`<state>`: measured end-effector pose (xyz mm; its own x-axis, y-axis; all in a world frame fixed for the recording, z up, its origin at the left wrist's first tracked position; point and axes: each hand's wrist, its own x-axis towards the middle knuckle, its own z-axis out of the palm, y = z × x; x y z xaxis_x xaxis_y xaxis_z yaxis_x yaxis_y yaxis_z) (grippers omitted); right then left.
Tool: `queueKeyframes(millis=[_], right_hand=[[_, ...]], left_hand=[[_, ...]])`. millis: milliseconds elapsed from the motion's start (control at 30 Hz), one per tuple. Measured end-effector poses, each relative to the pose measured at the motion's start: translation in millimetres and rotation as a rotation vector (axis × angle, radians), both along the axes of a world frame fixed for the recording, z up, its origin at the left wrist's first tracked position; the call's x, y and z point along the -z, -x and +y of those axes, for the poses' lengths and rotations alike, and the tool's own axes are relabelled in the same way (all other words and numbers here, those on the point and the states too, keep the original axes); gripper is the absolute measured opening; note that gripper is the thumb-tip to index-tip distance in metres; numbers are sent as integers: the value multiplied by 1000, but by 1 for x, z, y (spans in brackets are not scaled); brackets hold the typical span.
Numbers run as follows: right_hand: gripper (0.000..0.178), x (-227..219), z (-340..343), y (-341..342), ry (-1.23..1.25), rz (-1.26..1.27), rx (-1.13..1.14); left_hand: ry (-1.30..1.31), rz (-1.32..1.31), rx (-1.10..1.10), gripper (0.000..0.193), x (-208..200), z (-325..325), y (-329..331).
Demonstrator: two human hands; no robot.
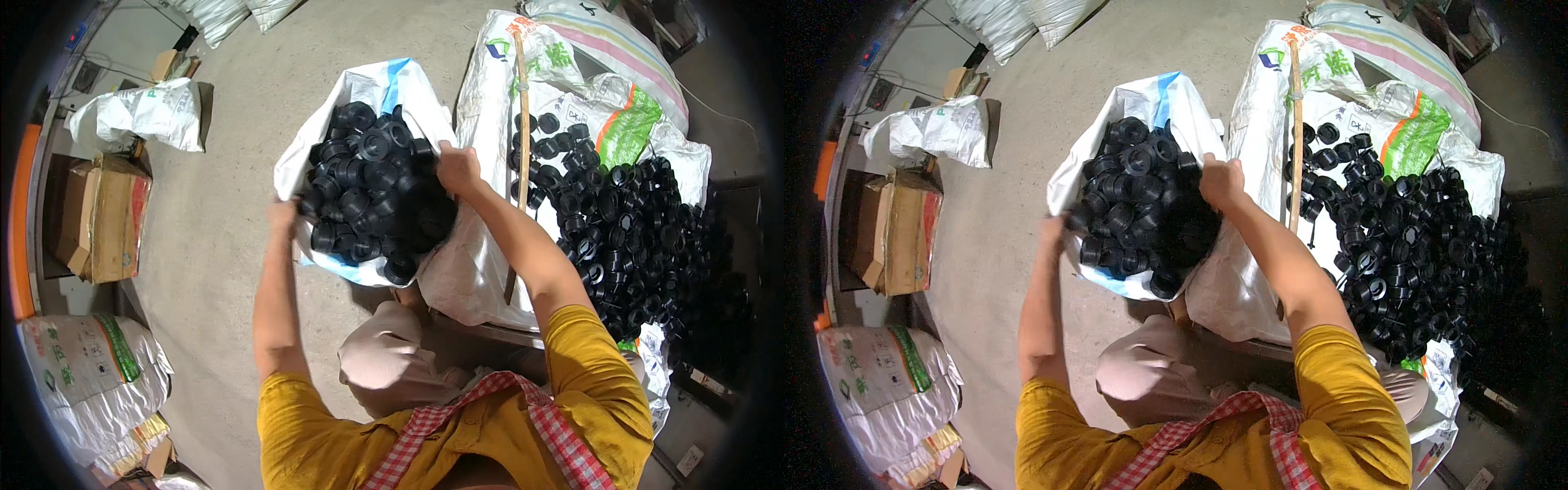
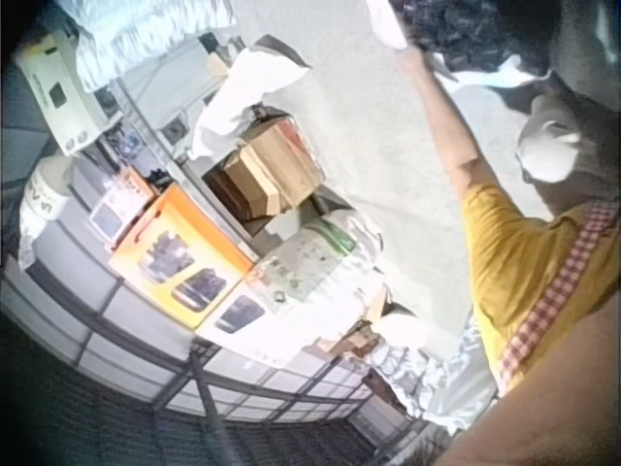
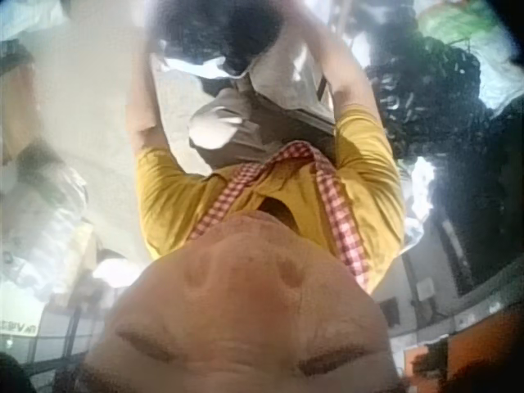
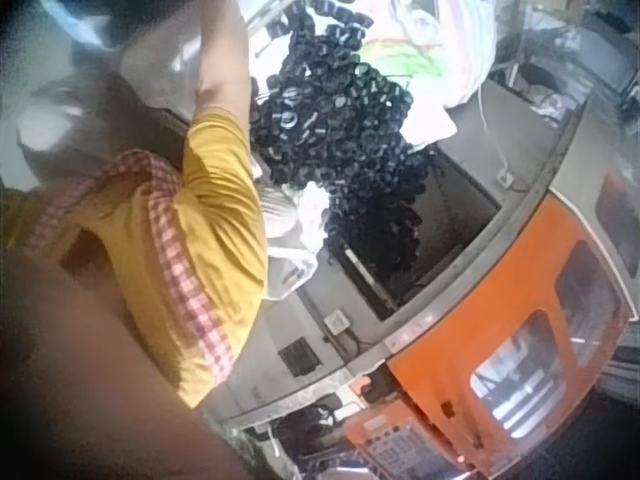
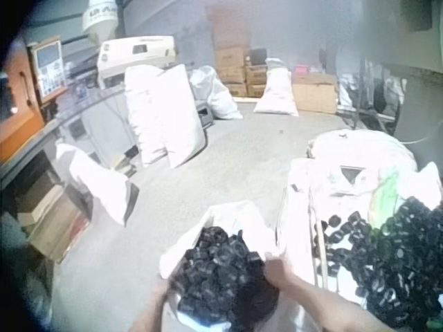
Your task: The person sits on the floor and repeatedly picks up black plastic components from a pile, presses them together by hand, and places the assembled units into a white sack. The process continues with consistent hand movements and no tools used.
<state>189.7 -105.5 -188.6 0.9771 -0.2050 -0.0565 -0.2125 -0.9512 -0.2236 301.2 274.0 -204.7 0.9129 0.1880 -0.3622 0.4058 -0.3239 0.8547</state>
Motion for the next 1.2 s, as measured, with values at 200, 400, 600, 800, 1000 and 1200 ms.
queueKeyframes(millis=[200, 400, 600, 800, 1000, 1200], right_hand=[[35, -101, 1, -11, -662, -360, 184], [37, -150, -30, 11, -966, -445, 299], [53, -94, -46, 35, -893, -322, 553], [66, -76, -36, 65, -1228, -419, 420], [18, -21, -84, 149, -418, -830, 525], [25, -11, -180, 162, -86, -538, 465]], left_hand=[[-72, -350, -89, 15, -121, 39, -31], [68, -685, -220, 11, -237, 28, 6], [-220, -308, -86, 19, -154, 40, 50], [-1083, -899, 206, 49, -202, -38, 118], [-18, -620, 970, 44, -270, -201, 230], [-408, -570, 1428, 42, -228, -261, 266]])
